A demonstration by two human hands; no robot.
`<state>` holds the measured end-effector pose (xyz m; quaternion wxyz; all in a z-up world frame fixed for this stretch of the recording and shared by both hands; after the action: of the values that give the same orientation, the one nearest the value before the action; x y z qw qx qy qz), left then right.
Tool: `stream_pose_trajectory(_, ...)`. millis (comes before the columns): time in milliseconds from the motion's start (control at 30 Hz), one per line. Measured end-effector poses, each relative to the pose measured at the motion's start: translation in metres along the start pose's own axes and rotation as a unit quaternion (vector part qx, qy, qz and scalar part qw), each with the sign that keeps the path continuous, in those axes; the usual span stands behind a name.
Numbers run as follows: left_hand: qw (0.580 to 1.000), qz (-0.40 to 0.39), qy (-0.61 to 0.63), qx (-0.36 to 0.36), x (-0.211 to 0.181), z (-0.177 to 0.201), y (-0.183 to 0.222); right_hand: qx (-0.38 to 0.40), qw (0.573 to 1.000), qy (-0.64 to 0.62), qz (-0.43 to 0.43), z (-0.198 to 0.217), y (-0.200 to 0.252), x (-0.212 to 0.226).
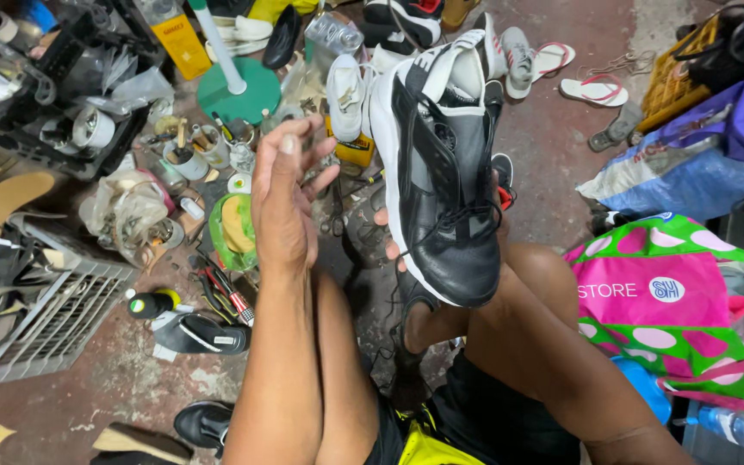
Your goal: The person threads a black lace through the eyelets and plastic loops of a black and white sneaker. They pull the lace through using both hands, adjust the tongue of the shoe, and continue threading the lace through subsequent holes.
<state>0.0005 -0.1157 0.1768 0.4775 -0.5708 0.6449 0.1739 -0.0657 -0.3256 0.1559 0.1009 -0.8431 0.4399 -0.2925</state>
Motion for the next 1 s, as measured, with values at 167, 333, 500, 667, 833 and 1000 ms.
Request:
stream_pose_trajectory(167,0.999,0.032,0.020,0.019,0.003,0.003,0.001,0.009,1.000,-0.011,0.016,-0.007,-0.008,0.002)
stream_pose_trajectory(333,0.999,0.043,0.007,0.018,0.005,0.004,0.002,0.008,1.000,-0.012,0.018,-0.009,-0.010,0.002)
stream_pose_trajectory(500,0.998,0.053,-0.004,0.019,0.006,0.005,0.004,0.004,1.000,-0.009,0.022,-0.013,-0.006,0.000)
stream_pose_trajectory(667,0.998,0.059,-0.007,0.025,0.008,0.003,0.004,-0.049,0.997,0.056,0.028,-0.013,-0.004,-0.001)
stream_pose_trajectory(833,0.983,0.021,-0.182,-0.004,0.001,-0.007,0.010,-0.090,0.994,0.061,0.024,-0.009,0.002,-0.008)
stream_pose_trajectory(1000,0.903,0.020,-0.428,-0.018,-0.024,-0.042,0.023,-0.192,0.958,0.196,0.082,0.018,0.013,-0.011)
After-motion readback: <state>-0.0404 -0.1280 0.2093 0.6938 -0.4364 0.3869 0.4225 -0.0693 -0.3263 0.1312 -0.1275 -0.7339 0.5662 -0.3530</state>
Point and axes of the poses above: each hand's wrist, its own y-axis away from the middle knuckle, its own z-axis out of the back of the hand, x = y × z, the point moved 2 cm from there along -y, towards the middle knuckle, and after that the axes turned 14 degrees about x, right-handed, at the moved point
